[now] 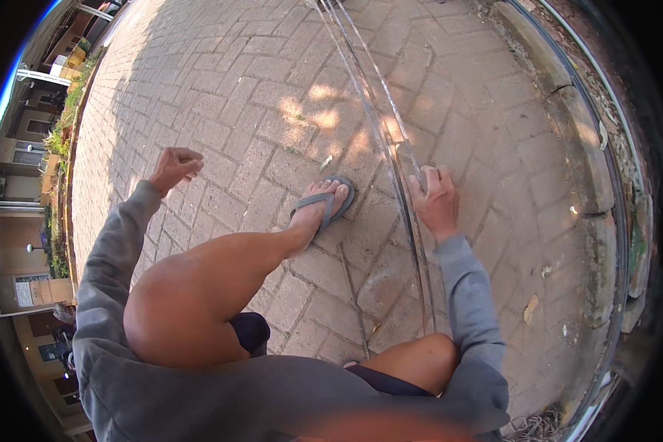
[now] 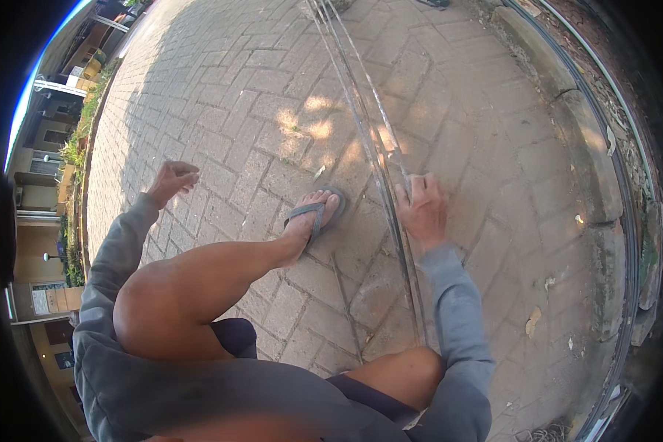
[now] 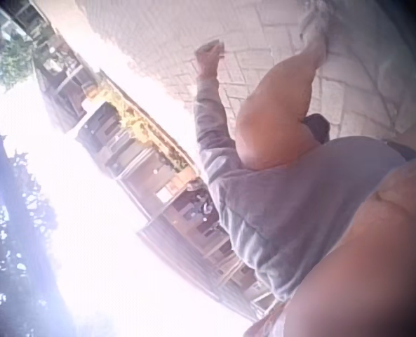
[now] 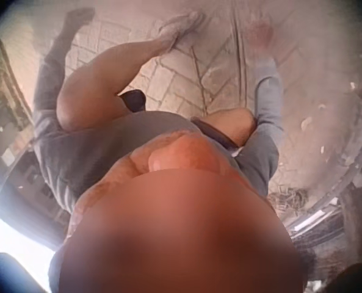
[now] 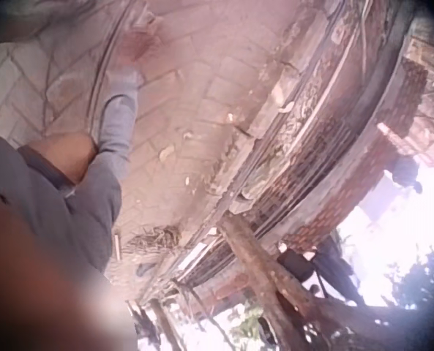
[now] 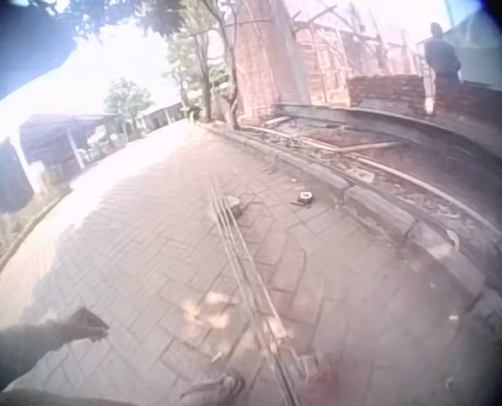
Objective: The person aligns and bends several long metal rods on a paved surface, then uses a metal rod and a red-handled tool to twist wire ties around the rods, securing them into a frame structure.
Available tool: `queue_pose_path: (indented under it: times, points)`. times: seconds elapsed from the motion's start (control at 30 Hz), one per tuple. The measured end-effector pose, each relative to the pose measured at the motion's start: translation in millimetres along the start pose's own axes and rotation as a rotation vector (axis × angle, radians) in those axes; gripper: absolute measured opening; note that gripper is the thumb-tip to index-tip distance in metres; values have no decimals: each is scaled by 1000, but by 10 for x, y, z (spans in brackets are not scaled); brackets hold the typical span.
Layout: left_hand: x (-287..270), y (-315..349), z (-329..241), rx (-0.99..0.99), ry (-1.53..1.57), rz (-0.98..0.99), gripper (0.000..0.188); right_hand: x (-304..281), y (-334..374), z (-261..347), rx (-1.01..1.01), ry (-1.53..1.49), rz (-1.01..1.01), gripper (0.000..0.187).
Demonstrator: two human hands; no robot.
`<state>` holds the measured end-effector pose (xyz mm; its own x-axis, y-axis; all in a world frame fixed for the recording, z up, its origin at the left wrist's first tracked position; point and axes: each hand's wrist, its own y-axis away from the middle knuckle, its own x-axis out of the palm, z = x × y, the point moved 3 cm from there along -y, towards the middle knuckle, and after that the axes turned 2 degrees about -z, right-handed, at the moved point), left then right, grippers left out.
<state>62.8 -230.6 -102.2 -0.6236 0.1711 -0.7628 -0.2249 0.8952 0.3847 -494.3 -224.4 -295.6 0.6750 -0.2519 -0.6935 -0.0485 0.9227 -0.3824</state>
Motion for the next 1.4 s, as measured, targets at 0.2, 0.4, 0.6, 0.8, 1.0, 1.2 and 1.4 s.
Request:
queue_pose_path:
  times: [0.2,0.4,0.6,0.8,1.0,1.2,1.4]
  points:
    - [1550,-2432,-951,-147,779,4,61,247,-225,594,41,188,255,61]
    - [2046,-4085,-2172,-110,983,2,51,565,-577,617,340,396,173,57]
    - [2279,-4889,-2337,-131,1035,-194,17,764,-586,642,365,260,15,29]
    - [2059,-4901,-2316,-17,684,-211,24,699,-604,745,287,193,-48,20]
    - [1815,-4683,-2645,66,718,-140,24,500,-657,707,342,42,-91,15]
    - [2031,-4762,-2839,124,863,-68,24,483,-725,564,499,-38,49,18]
    - [2301,-4933,-2723,-33,768,-127,26,479,-743,472,399,20,65,21]
